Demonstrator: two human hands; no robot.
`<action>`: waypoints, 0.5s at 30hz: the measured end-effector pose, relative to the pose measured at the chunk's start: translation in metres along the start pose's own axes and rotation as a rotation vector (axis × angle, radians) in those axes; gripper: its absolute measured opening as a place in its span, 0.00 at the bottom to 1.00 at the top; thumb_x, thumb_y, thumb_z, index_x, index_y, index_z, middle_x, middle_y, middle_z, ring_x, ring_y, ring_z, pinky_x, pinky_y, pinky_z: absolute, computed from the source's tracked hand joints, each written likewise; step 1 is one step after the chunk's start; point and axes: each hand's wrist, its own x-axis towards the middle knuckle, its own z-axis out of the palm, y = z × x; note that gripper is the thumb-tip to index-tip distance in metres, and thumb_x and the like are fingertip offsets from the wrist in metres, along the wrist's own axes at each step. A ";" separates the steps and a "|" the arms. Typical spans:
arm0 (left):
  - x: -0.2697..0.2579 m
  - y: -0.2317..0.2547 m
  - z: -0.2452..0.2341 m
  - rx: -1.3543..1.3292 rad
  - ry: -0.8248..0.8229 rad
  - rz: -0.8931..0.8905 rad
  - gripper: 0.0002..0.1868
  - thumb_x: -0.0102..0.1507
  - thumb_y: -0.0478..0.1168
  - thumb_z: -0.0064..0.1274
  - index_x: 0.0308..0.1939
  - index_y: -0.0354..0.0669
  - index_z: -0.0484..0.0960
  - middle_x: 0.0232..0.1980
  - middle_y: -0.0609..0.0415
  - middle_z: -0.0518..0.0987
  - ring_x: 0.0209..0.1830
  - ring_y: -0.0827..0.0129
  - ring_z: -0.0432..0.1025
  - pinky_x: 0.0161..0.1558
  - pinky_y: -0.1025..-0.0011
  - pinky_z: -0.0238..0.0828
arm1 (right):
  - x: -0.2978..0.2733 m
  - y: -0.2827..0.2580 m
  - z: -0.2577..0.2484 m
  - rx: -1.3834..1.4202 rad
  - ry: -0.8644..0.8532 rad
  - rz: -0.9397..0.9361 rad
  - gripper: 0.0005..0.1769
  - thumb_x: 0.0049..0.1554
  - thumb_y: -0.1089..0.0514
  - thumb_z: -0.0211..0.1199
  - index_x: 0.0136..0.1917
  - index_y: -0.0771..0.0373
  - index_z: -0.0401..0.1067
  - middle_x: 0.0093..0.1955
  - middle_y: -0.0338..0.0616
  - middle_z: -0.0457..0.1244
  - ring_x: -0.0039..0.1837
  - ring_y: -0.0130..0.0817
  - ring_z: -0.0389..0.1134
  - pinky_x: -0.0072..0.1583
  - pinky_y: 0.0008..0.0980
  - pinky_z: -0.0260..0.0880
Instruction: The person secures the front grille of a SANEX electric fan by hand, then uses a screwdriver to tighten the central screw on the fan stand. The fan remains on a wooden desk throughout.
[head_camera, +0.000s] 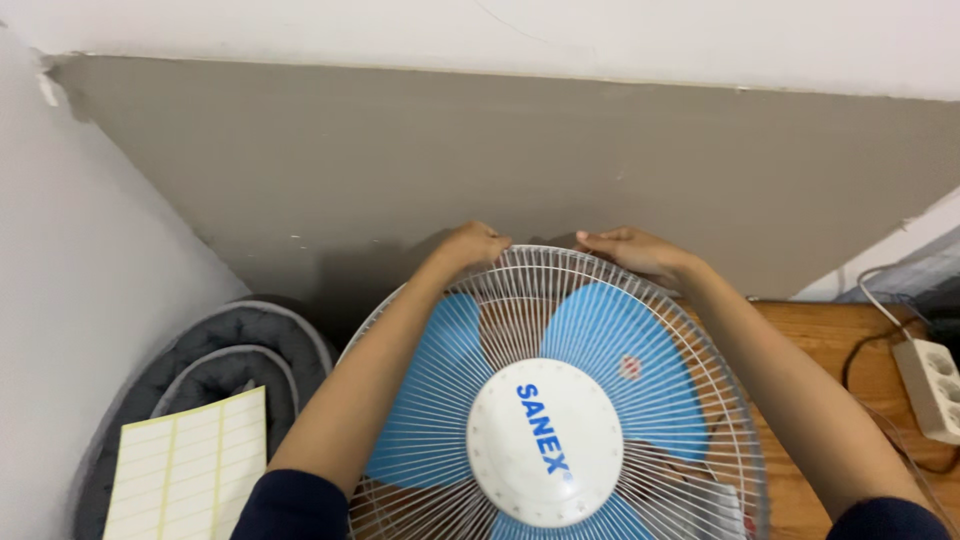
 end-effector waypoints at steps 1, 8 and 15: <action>0.001 0.000 0.001 -0.014 0.023 0.036 0.21 0.64 0.53 0.47 0.48 0.44 0.87 0.49 0.44 0.85 0.50 0.56 0.79 0.55 0.62 0.73 | -0.007 0.005 -0.004 -0.042 0.006 -0.030 0.37 0.61 0.36 0.49 0.70 0.64 0.67 0.64 0.66 0.68 0.67 0.60 0.67 0.70 0.54 0.66; -0.017 0.070 0.008 0.282 -0.078 -0.058 0.30 0.70 0.62 0.29 0.57 0.50 0.81 0.63 0.49 0.76 0.68 0.51 0.67 0.71 0.34 0.45 | -0.046 0.052 -0.032 -0.091 0.049 -0.051 0.37 0.62 0.35 0.46 0.71 0.65 0.66 0.64 0.59 0.67 0.67 0.45 0.68 0.69 0.43 0.66; -0.062 0.138 0.018 0.326 -0.132 0.103 0.30 0.70 0.61 0.29 0.54 0.52 0.84 0.57 0.51 0.82 0.67 0.52 0.69 0.74 0.28 0.30 | -0.048 0.097 -0.034 0.102 0.099 -0.081 0.29 0.63 0.40 0.53 0.57 0.69 0.76 0.50 0.65 0.68 0.52 0.53 0.69 0.60 0.52 0.74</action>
